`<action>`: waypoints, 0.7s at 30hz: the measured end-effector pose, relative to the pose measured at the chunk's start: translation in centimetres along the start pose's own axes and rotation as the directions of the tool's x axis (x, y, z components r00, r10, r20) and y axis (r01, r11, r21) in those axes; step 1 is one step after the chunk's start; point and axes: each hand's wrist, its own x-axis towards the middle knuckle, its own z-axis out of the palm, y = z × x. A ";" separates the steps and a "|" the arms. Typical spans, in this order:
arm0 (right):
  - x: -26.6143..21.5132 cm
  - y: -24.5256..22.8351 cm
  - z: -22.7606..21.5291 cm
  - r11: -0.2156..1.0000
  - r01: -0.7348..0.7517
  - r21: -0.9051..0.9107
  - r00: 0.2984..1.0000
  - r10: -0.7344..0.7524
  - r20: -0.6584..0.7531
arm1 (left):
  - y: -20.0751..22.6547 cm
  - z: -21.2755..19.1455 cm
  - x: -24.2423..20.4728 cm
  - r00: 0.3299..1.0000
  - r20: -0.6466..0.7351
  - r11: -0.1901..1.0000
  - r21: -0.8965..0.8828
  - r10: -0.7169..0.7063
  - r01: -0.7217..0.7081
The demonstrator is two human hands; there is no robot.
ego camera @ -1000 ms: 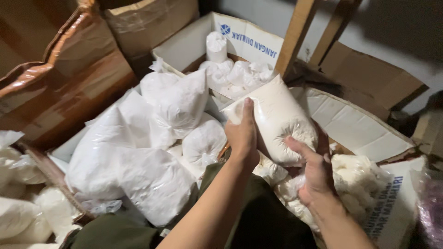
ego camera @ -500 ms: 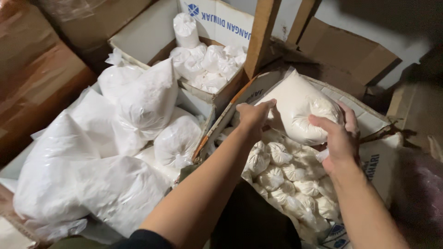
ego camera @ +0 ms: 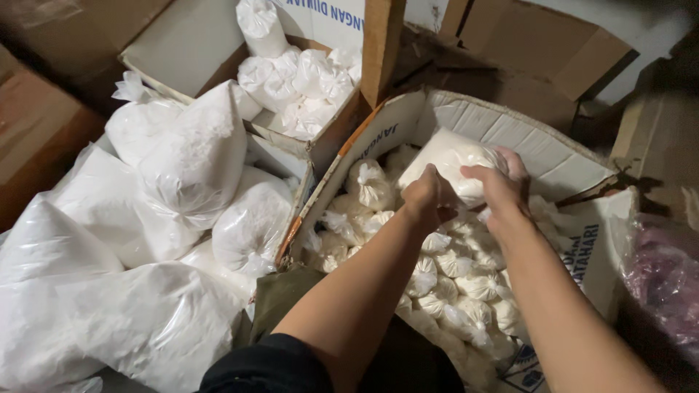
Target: The person repeatedly picks up small white pouches from one cardboard box and places them into another box. The action is continuous and repetitive, with no tools used.
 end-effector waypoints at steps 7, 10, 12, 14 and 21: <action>4.4 2.1 3.6 0.987 -0.108 -0.117 0.994 0.108 -0.005 | 0.1 -0.1 0.5 0.977 -0.205 0.997 -0.053 -0.067 0.058; 6.2 2.2 5.8 0.956 -0.093 -0.278 0.995 0.095 -0.007 | 0.8 -0.2 1.0 0.969 -0.247 0.998 -0.059 -0.017 0.002; 7.2 2.7 7.8 0.946 -0.054 -0.320 0.996 0.072 0.045 | 1.4 -0.4 1.6 0.934 -0.358 0.999 -0.032 -0.014 0.003; 8.2 3.3 9.6 0.911 -0.105 -0.399 0.987 0.146 0.073 | 1.7 -0.8 1.5 0.937 -0.324 0.991 0.015 0.132 -0.135; 12.9 7.9 14.3 0.851 0.103 -0.514 0.976 0.013 0.218 | 4.4 -1.5 1.2 0.821 -0.547 0.986 0.118 0.164 -0.118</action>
